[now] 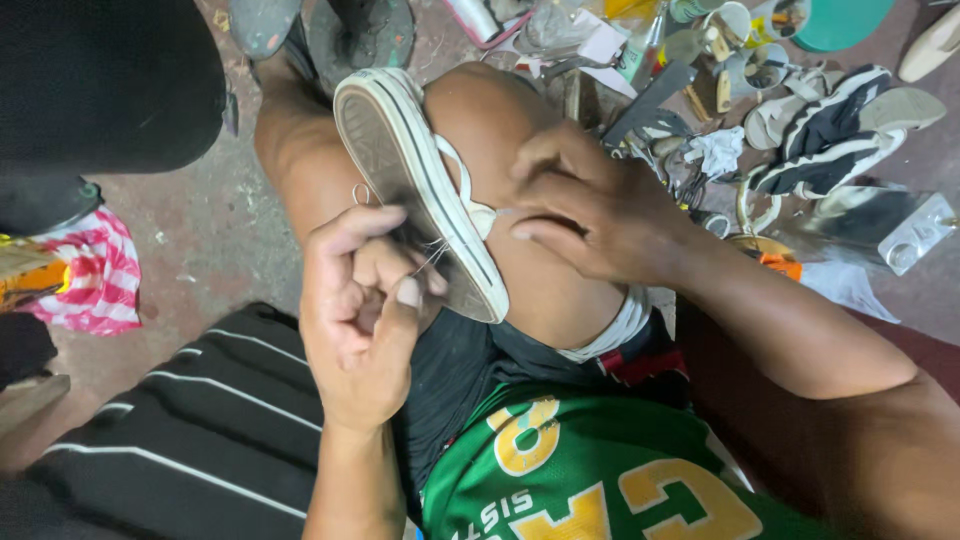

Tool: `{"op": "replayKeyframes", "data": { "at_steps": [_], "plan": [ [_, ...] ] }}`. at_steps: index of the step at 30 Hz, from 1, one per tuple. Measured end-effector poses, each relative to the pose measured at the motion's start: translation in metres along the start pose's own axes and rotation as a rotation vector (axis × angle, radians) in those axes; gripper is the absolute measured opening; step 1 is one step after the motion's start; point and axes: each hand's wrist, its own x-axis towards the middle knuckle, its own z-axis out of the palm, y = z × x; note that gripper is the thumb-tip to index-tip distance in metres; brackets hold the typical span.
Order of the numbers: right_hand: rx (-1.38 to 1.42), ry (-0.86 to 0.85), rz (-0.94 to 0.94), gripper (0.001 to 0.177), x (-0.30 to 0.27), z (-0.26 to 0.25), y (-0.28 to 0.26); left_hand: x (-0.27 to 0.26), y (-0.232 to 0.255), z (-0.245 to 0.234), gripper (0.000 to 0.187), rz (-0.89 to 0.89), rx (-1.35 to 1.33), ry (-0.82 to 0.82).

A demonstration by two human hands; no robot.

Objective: The person is repairing a white canvas shoe by hand-sewing the sole to the upper. They use a needle and white thread, repeatedly pushing the needle through the shoe's edge and pulling the thread tight to secure the sole.

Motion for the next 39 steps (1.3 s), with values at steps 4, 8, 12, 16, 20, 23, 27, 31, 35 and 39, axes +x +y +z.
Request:
{"op": "replayKeyframes", "data": {
  "at_steps": [4,8,12,16,20,23,27,31,35,39],
  "plan": [
    [0.32,-0.221,0.183,0.013,-0.004,-0.017,-0.002,0.008,0.007,0.007,0.042,-0.101,0.321,-0.077],
    [0.352,-0.329,0.401,0.01,0.002,-0.031,-0.024,0.012,0.011,0.017,0.065,0.103,0.694,-0.175],
    [0.235,-0.209,0.272,0.024,0.021,-0.008,-0.041,0.018,0.006,0.022,0.084,0.182,0.793,-0.133],
    [-0.08,-0.046,0.05,0.01,0.019,0.006,-0.03,0.013,-0.002,0.021,0.096,-0.048,0.695,-0.057],
    [-0.299,0.061,0.001,0.004,-0.019,-0.031,0.047,0.01,-0.005,0.015,0.102,0.06,0.72,-0.087],
    [-0.523,0.016,0.334,0.014,-0.065,-0.088,0.136,0.007,-0.009,0.011,0.102,0.058,0.683,-0.098],
    [-0.323,0.221,0.647,0.027,-0.104,-0.135,0.193,0.01,-0.01,0.01,0.104,0.051,0.595,-0.123],
    [-0.556,0.094,0.672,0.022,-0.105,-0.099,0.117,0.009,-0.005,0.012,0.103,0.062,0.566,-0.104],
    [-0.531,-0.18,0.189,0.031,-0.058,-0.022,0.015,0.009,-0.001,0.014,0.1,0.053,0.549,-0.094],
    [-0.146,-0.174,0.228,0.03,-0.009,0.009,-0.033,0.008,0.0,0.01,0.087,0.084,0.506,-0.122]
  ]
}}
